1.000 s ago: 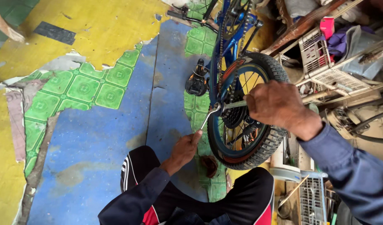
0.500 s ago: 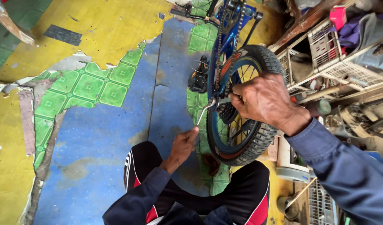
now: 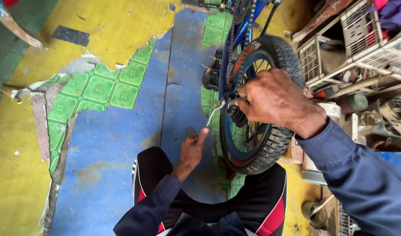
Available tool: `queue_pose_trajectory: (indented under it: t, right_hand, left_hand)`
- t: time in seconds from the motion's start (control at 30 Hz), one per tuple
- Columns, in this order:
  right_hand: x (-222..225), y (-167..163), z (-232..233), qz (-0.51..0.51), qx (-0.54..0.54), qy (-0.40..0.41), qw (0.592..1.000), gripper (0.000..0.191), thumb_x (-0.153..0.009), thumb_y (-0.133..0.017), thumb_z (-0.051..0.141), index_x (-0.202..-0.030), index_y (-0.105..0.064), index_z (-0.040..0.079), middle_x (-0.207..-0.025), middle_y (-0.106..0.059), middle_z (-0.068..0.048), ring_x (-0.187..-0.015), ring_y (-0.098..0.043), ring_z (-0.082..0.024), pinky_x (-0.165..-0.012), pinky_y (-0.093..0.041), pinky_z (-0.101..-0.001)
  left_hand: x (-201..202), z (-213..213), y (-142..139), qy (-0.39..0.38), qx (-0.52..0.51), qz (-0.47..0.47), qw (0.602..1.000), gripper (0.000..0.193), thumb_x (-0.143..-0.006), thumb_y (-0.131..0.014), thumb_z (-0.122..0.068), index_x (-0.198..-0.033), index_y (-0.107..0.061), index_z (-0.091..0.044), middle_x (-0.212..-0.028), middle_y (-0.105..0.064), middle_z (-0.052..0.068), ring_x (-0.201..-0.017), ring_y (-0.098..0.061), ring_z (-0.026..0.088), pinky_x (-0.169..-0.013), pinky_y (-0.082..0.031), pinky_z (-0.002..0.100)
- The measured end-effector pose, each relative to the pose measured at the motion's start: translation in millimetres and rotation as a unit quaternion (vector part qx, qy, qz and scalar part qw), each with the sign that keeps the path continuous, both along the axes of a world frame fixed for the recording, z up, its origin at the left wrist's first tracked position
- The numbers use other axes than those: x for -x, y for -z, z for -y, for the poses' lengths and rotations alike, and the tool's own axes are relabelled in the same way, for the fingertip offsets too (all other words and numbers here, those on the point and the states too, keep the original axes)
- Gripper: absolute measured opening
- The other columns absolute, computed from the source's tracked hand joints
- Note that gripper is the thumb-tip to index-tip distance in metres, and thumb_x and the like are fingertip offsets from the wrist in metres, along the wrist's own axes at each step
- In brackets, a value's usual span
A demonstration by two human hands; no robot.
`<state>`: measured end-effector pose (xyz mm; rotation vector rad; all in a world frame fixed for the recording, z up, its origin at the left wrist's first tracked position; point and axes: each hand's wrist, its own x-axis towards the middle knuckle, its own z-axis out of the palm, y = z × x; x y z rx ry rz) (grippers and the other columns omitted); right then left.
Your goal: The person adjusts the bicycle chain and pedals, then wipes the chain and rear wheel with a cloth. They use a wrench to tighten bolts on the rear wheel hub and axle.
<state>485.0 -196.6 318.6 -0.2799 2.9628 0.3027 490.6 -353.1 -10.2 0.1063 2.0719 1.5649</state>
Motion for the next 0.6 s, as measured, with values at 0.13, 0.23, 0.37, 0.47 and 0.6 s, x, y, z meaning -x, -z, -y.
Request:
queue_pose_trajectory:
  t: [0.13, 0.23, 0.37, 0.47, 0.6]
  right_hand:
    - [-1.0, 1.3, 0.8, -0.028, 0.008, -0.001, 1.0, 0.024, -0.085, -0.073, 0.032, -0.086, -0.081, 0.01, -0.067, -0.071, -0.015, -0.068, -0.071, -0.035, -0.069, -0.055, -0.0504]
    - [-0.1, 1.0, 0.6, -0.018, 0.0, 0.019, 1.0, 0.025, -0.088, -0.071, 0.032, -0.084, -0.08, 0.009, -0.065, -0.07, -0.016, -0.067, -0.071, -0.034, -0.069, -0.055, -0.0497]
    - [2.4, 2.9, 0.8, 0.006, 0.025, 0.033, 0.999, 0.025, -0.09, -0.069, 0.029, -0.081, -0.077, 0.007, -0.062, -0.07, -0.014, -0.062, -0.072, -0.03, -0.069, -0.056, -0.0485]
    - [3.1, 4.6, -0.3, -0.028, 0.035, 0.008, 0.999, 0.022, -0.085, -0.072, 0.028, -0.078, -0.077, 0.007, -0.063, -0.069, -0.016, -0.064, -0.071, -0.034, -0.07, -0.055, -0.0513]
    - [3.4, 4.9, -1.1, -0.047, 0.042, 0.005, 0.998, 0.024, -0.084, -0.073, 0.028, -0.075, -0.076, 0.006, -0.065, -0.068, -0.019, -0.069, -0.07, -0.038, -0.071, -0.055, -0.0526]
  left_hand:
    - [-2.0, 2.6, -2.2, 0.005, 0.005, 0.017, 1.0, 0.079, -0.089, -0.049, -0.076, -0.06, -0.053, -0.003, -0.054, -0.05, 0.006, -0.056, -0.051, 0.02, -0.061, -0.046, 0.041]
    - [-2.0, 4.6, -7.0, 0.009, 0.0, 0.029, 1.0, 0.081, -0.09, -0.051, -0.076, -0.059, -0.05, -0.001, -0.056, -0.048, 0.006, -0.058, -0.049, 0.02, -0.061, -0.045, 0.042]
    - [-1.6, 6.6, -12.1, 0.002, -0.012, 0.012, 1.0, 0.082, -0.09, -0.053, -0.076, -0.06, -0.049, 0.0, -0.058, -0.047, 0.004, -0.059, -0.048, 0.02, -0.063, -0.044, 0.043]
    - [-0.2, 6.3, -11.6, -0.005, 0.011, 0.024, 1.0, 0.081, -0.088, -0.05, -0.077, -0.061, -0.054, -0.002, -0.057, -0.052, 0.005, -0.059, -0.052, 0.02, -0.065, -0.048, 0.041]
    - [3.5, 5.1, -7.6, -0.001, 0.027, -0.023, 0.999, 0.083, -0.089, -0.045, -0.079, -0.062, -0.055, -0.001, -0.057, -0.053, 0.009, -0.059, -0.053, 0.024, -0.067, -0.048, 0.042]
